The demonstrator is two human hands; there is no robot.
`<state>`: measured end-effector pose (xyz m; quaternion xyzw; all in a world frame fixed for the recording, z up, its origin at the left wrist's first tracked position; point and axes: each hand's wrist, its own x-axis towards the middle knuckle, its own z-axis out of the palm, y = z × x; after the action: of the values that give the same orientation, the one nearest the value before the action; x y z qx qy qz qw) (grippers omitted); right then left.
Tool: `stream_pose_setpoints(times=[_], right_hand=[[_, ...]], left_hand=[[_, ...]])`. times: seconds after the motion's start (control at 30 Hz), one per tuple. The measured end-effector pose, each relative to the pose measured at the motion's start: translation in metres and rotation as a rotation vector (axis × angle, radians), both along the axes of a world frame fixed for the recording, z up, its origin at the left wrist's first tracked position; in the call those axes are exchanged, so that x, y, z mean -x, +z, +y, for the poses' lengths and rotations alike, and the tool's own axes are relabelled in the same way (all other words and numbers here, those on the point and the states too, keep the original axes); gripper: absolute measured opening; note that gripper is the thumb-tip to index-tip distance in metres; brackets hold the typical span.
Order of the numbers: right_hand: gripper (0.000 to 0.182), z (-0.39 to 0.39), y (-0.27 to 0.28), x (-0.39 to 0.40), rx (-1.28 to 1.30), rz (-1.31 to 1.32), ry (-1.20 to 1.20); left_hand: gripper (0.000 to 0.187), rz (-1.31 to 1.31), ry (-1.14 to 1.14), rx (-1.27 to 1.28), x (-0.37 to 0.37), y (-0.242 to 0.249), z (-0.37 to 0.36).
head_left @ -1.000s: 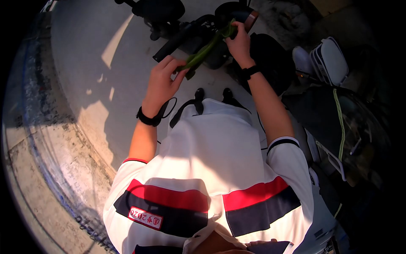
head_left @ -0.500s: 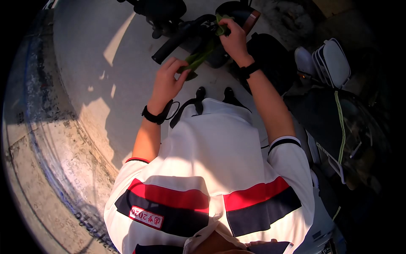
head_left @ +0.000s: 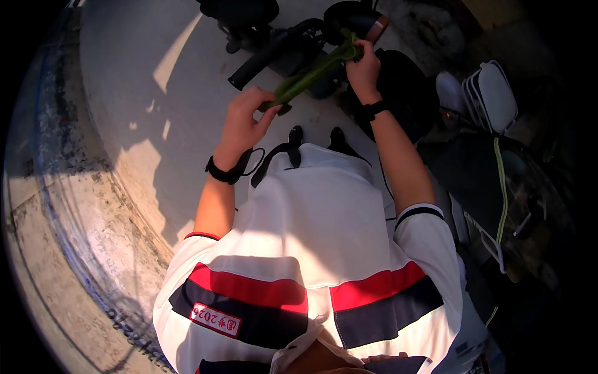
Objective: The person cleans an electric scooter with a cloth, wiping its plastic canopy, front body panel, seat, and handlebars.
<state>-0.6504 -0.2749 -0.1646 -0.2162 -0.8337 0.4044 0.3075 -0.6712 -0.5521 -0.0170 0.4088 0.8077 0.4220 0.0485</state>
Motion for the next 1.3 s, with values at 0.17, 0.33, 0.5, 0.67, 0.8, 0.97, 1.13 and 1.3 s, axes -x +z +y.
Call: stream_pose_setpoints(times=[0.17, 0.33, 0.5, 0.67, 0.8, 0.97, 1.13, 1.3], right_hand=[[0.027, -0.003, -0.022, -0.01, 0.09, -0.094, 0.015], [0.03, -0.022, -0.023, -0.005, 0.111, -0.035, 0.029], [0.046, -0.039, -0.027, 0.011, 0.191, -0.055, 0.176], [0.053, -0.039, -0.042, 0.018, 0.042, -0.039, 0.169], [0.054, -0.034, -0.039, 0.017, 0.164, -0.178, 0.182], [0.049, -0.039, -0.039, 0.02, 0.298, -0.033, 0.157], [0.046, -0.053, -0.001, 0.0, 0.03, 0.144, 0.439], [0.044, -0.074, 0.001, -0.002, 0.097, 0.109, 0.354]], left_hand=[[0.015, 0.066, -0.127, -0.044, -0.002, 0.006, 0.0], [0.016, 0.067, -0.149, -0.069, -0.002, 0.007, 0.001], [0.017, 0.093, -0.125, -0.042, -0.002, 0.005, -0.002], [0.015, 0.089, -0.097, 0.047, -0.002, 0.01, -0.003], [0.014, 0.075, -0.089, 0.087, -0.003, 0.007, 0.002], [0.014, 0.055, -0.069, 0.058, -0.001, 0.001, 0.002], [0.015, 0.041, -0.084, 0.008, -0.001, -0.005, 0.0], [0.014, -0.007, -0.077, 0.044, -0.003, 0.003, 0.001]])
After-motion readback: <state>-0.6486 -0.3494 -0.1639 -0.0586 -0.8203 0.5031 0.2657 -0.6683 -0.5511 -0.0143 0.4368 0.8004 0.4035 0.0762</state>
